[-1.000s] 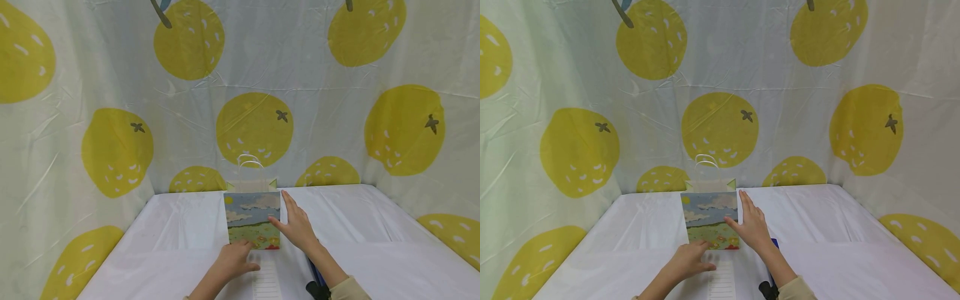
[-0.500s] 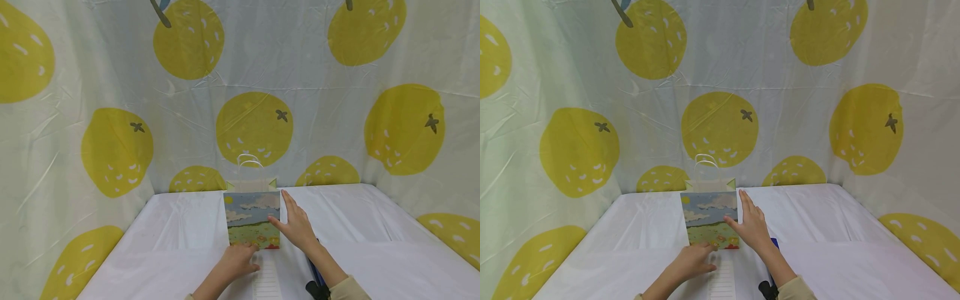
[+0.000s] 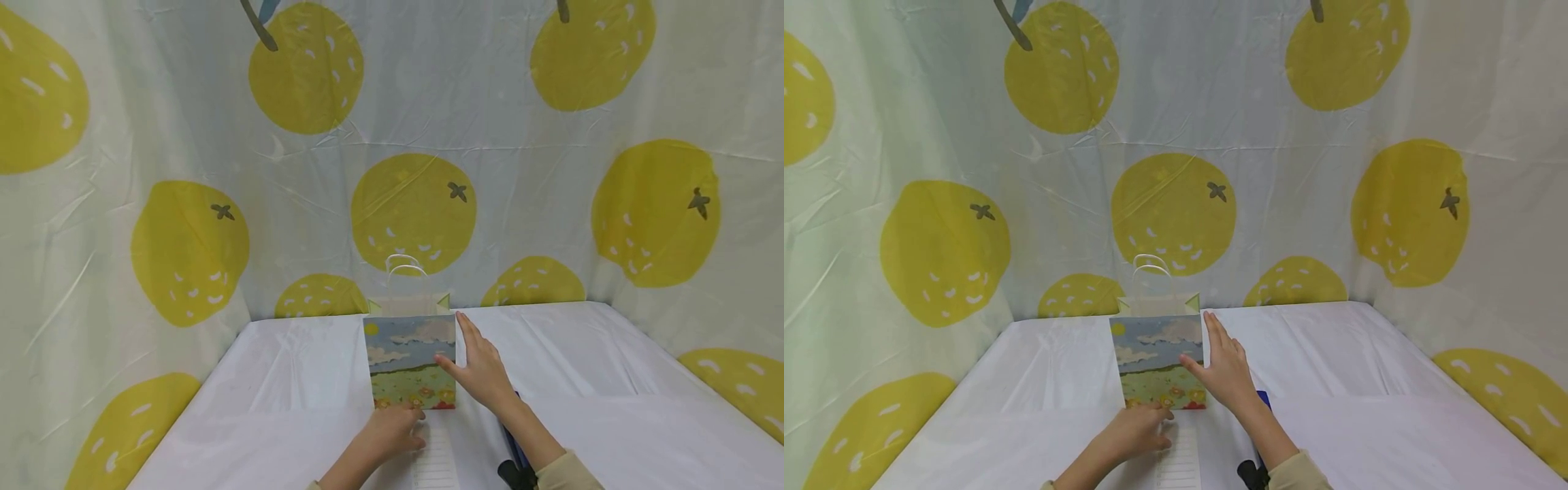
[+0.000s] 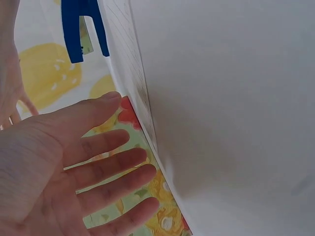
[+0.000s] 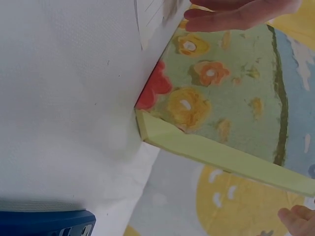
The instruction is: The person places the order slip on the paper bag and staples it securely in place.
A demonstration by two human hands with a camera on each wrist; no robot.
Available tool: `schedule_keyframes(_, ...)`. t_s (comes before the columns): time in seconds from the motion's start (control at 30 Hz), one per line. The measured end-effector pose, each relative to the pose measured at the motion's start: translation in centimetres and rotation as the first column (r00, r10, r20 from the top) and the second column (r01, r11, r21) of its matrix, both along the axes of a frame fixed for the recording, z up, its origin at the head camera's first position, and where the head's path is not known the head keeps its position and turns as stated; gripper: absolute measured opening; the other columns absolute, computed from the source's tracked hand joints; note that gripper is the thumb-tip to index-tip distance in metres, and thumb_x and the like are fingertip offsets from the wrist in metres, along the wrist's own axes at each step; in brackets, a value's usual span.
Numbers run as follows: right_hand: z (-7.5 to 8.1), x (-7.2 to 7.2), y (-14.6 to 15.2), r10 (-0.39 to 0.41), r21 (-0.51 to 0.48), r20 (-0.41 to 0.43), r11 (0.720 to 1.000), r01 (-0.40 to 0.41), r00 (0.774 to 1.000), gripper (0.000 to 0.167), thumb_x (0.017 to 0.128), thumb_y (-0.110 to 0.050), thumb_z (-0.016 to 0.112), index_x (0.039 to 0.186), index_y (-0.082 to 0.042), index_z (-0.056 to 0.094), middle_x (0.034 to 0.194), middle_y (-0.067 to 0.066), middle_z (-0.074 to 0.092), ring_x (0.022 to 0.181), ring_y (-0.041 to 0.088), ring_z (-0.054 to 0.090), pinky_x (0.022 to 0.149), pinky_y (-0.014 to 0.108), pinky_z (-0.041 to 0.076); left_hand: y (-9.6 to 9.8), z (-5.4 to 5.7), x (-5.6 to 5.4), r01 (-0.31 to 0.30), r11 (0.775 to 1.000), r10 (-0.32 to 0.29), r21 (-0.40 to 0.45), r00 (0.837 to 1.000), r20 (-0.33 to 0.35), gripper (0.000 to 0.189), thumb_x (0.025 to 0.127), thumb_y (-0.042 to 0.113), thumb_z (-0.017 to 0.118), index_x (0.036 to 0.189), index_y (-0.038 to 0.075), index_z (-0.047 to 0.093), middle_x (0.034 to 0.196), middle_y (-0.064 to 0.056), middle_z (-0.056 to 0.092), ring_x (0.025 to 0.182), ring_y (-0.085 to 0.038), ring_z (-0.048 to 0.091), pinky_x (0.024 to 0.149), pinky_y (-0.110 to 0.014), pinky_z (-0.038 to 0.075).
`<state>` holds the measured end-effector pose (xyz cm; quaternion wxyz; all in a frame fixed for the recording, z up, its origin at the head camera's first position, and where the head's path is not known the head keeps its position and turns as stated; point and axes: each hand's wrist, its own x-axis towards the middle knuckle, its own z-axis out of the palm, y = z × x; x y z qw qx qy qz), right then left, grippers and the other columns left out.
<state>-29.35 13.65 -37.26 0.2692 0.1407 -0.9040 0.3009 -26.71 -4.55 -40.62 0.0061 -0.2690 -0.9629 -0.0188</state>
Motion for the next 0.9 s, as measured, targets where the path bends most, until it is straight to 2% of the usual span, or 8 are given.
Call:
schedule_keyframes(0.37, 0.21, 0.08, -0.02, 0.003, 0.001, 0.006, 1.000, -0.003, 1.000, 0.086, 0.081, -0.046, 0.062, 0.145, -0.007, 0.019, 0.147, 0.017, 0.028, 0.131, 0.037, 0.033, 0.099, 0.063, 0.024, 0.23, -0.32, -0.14, 0.005, 1.000, -0.005, 0.008, 1.000, 0.028, 0.036, 0.075, 0.037, 0.071, 0.107, 0.022, 0.066, 0.099, 0.006, 0.064, 0.083, -0.013, 0.062, 0.062, -0.033, 0.048)
schedule_keyframes(0.9, 0.19, 0.15, -0.20, 0.004, 0.003, 0.011, 1.000, -0.004, 1.000, 0.086, 0.081, -0.046, 0.062, 0.145, -0.008, 0.019, 0.147, 0.017, 0.028, 0.131, 0.037, 0.033, 0.099, 0.063, 0.024, 0.04, -0.75, -0.05, 0.004, 1.000, -0.004, 0.007, 1.000, -0.019, 0.035, 0.070, 0.033, 0.075, 0.101, 0.020, 0.068, 0.090, 0.008, 0.063, 0.080, -0.012, 0.062, 0.061, -0.031, 0.047)
